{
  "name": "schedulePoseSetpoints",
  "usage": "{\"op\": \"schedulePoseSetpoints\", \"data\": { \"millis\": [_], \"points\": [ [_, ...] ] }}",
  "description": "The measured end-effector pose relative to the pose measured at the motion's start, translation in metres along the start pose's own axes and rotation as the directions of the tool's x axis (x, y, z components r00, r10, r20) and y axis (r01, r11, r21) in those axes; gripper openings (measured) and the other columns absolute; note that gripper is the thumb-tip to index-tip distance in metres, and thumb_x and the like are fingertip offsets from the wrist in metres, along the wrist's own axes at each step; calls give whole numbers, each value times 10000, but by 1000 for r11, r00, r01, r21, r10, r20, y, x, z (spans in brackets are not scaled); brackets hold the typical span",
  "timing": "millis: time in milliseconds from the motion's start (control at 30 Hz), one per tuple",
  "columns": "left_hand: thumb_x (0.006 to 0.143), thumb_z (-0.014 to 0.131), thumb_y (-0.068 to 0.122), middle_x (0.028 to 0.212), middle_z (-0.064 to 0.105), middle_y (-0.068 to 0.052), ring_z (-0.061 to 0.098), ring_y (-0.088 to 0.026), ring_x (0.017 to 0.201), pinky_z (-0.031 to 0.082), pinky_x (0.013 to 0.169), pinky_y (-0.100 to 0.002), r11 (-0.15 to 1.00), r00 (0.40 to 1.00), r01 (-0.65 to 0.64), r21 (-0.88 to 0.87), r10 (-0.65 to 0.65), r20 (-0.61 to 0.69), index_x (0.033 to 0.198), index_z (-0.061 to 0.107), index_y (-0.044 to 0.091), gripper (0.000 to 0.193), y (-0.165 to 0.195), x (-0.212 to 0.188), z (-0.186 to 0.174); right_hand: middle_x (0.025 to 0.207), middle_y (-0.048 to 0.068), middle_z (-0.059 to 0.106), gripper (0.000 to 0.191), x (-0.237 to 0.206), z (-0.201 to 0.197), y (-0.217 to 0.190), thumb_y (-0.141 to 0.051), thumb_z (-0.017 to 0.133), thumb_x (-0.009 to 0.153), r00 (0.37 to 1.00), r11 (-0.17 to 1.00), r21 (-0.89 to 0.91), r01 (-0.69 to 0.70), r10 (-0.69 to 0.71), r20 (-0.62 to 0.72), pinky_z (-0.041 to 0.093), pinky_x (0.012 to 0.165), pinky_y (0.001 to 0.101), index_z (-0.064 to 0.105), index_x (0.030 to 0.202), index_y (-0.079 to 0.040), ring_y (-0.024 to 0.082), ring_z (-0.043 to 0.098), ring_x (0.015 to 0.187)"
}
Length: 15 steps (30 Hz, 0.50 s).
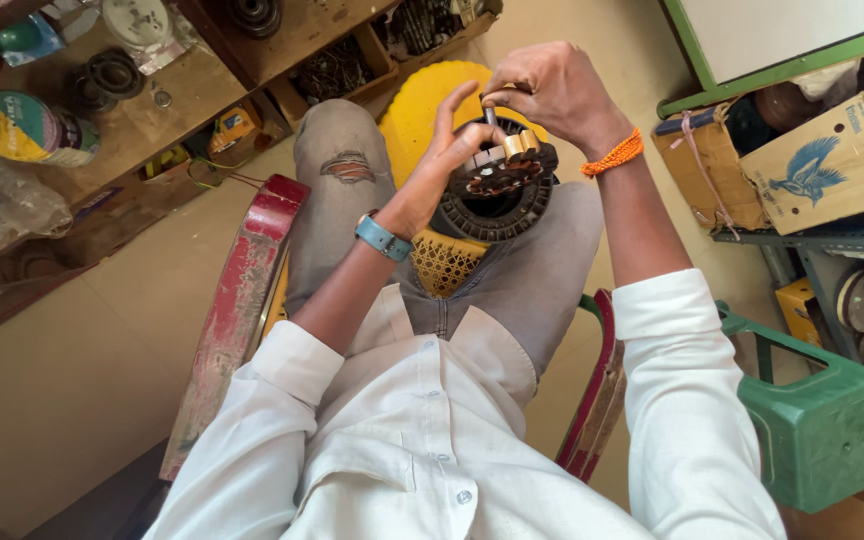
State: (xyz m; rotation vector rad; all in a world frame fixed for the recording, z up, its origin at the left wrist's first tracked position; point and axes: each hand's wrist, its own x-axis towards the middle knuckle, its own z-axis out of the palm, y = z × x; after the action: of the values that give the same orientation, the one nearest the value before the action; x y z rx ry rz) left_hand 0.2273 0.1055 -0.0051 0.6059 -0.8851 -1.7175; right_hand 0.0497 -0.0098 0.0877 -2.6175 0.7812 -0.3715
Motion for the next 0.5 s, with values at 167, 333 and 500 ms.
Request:
{"op": "schedulePoseSetpoints", "data": {
  "millis": [167,333,500],
  "points": [
    [1087,501,397,1196,600,-41,578,-160,1185,463,1063,-325,999,998,-34,3,34,-60,1513,368,129,521,0,-1,1,880,75,711,180,-2,-21,-34,-233,798,969,999,981,-188,45,-42,21,529,710,390,725,922,-75,280,687,806],
    [1091,525,399,1163,592,-17,566,-112,1159,450,1051,-280,987,994,-91,132,99,-51,1338,542,92,394,-6,-1,0,879,63,717,139,-26,-33,-64,-204,801,959,999,974,-226,-31,24,-33,517,672,376,731,928,-88,266,686,772],
    [1077,570,357,1124,605,-10,574,-95,1103,458,1015,-274,989,994,-75,124,85,-72,1256,591,57,350,-18,-1,-2,876,82,715,126,-47,-27,-82,-170,808,969,987,976,-190,-106,80,-138,524,673,365,742,938,-68,267,692,760]
  ]
}}
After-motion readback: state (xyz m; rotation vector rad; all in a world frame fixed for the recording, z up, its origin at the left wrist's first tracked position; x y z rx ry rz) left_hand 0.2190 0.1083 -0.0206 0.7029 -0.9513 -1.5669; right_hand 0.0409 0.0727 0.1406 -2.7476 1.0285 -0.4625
